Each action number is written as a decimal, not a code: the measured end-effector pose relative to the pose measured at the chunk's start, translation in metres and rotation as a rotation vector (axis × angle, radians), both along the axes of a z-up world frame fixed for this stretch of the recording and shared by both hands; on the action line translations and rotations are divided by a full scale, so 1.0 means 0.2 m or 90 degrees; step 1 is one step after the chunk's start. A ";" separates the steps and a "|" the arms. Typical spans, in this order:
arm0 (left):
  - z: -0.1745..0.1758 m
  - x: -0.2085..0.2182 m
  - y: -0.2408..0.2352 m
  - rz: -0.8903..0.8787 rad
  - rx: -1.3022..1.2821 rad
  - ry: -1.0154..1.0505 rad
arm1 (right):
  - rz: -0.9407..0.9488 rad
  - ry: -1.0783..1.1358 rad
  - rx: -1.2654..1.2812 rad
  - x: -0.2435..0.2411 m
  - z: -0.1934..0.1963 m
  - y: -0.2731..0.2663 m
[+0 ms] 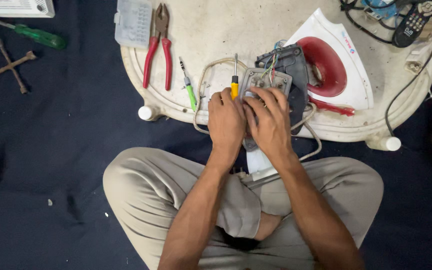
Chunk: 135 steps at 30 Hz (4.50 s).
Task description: The person sits on the floor and uses a screwdriver to manipulate the internal wiring and components of a disassembled electric iron. They adjust wires and tighten screws on the metal soleplate assembly.
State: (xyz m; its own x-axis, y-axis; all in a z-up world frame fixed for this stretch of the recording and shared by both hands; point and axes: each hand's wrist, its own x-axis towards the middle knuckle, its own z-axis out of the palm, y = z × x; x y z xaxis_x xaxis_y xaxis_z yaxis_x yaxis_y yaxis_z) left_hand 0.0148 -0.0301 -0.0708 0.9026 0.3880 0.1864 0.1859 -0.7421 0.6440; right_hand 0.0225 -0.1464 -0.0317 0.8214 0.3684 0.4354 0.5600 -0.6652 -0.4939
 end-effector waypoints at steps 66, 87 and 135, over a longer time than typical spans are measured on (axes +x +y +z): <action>0.49 0.05 0.23 -0.209 -0.514 -0.080 | -0.208 0.489 0.488 0.06 -0.09 -0.26; 0.48 0.02 0.11 -0.364 -0.262 -0.186 | -0.089 0.328 0.209 0.10 0.02 -0.24; 0.47 -0.01 0.00 -0.338 -0.050 -0.239 | -0.082 0.283 0.173 0.11 0.02 -0.25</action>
